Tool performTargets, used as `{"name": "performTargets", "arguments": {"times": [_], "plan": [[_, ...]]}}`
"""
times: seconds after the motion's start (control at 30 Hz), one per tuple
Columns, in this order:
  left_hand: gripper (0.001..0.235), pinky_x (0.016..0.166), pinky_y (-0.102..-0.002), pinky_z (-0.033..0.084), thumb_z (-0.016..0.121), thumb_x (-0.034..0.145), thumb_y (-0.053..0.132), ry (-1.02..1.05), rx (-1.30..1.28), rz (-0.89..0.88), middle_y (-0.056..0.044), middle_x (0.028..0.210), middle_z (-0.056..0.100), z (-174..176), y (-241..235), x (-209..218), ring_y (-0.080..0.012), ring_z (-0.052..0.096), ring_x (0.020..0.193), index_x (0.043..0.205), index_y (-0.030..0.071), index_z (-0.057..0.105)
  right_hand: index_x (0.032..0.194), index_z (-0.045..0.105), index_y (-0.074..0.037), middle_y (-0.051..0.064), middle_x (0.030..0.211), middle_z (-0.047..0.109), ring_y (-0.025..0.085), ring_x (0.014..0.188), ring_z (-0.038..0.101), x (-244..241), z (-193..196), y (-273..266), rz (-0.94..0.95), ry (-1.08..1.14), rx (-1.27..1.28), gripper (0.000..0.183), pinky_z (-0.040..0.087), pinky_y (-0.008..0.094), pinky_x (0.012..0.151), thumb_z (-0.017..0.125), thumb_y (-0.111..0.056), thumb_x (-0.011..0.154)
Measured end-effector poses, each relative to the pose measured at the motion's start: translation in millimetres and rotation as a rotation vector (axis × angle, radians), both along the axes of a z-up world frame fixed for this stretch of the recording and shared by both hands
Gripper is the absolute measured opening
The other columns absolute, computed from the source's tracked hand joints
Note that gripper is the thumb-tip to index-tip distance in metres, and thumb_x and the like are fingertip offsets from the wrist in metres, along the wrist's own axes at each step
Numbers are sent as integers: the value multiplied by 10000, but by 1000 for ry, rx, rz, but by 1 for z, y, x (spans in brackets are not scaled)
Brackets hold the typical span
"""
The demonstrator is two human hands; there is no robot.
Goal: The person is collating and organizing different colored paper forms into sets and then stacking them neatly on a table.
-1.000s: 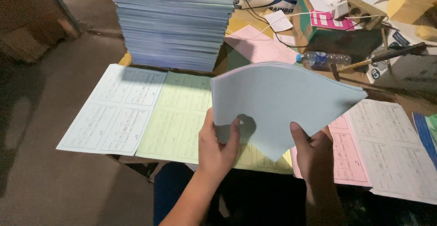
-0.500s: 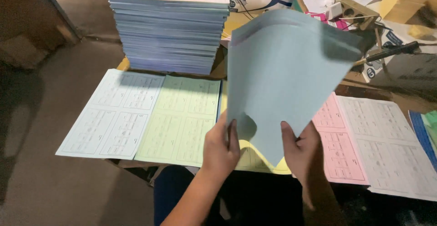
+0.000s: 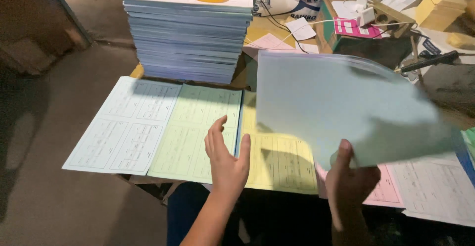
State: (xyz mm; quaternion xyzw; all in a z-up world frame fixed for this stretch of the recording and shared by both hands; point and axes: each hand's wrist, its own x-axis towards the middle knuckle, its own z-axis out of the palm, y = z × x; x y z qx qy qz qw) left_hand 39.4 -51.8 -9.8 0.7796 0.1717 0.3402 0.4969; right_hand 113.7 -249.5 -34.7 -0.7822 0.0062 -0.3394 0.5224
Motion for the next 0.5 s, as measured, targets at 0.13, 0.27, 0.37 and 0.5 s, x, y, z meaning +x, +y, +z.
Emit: {"name": "performTargets", "arguments": {"times": [0.13,0.27,0.37,0.5], "plan": [[704,844,-361,556,375,954,628,-178,-515,-508,-133,1312,651,-19,28,-15,-250,696,1083,1336,67,559,1419,487,21,276,1378,595,422,1216,705,5,-10,-11,605,-803,-307,1011,705,502,947,213,-830,947],[819,1112,-488,487,420,843,591,351,-961,-438,-79,1534,558,-8,45,-24,-305,571,1378,1556,187,424,1319,644,-21,154,1366,667,297,1245,672,2,-71,-3,815,-425,-849,569,510,419,1087,469,166,810],[708,1126,-406,478,502,917,389,705,-718,-346,4,1601,514,-8,48,-27,-237,561,1395,1600,259,364,1442,561,-106,121,1524,525,275,1393,495,2,-96,-13,1073,-67,-906,526,355,427,1154,604,-137,919],[614,1138,-369,439,478,950,347,559,-514,-520,16,1556,558,-21,56,-32,-171,548,1401,1548,216,442,1524,491,-191,86,1708,250,250,1589,169,11,-73,-43,1213,433,-526,912,144,494,1240,796,-566,751]]}}
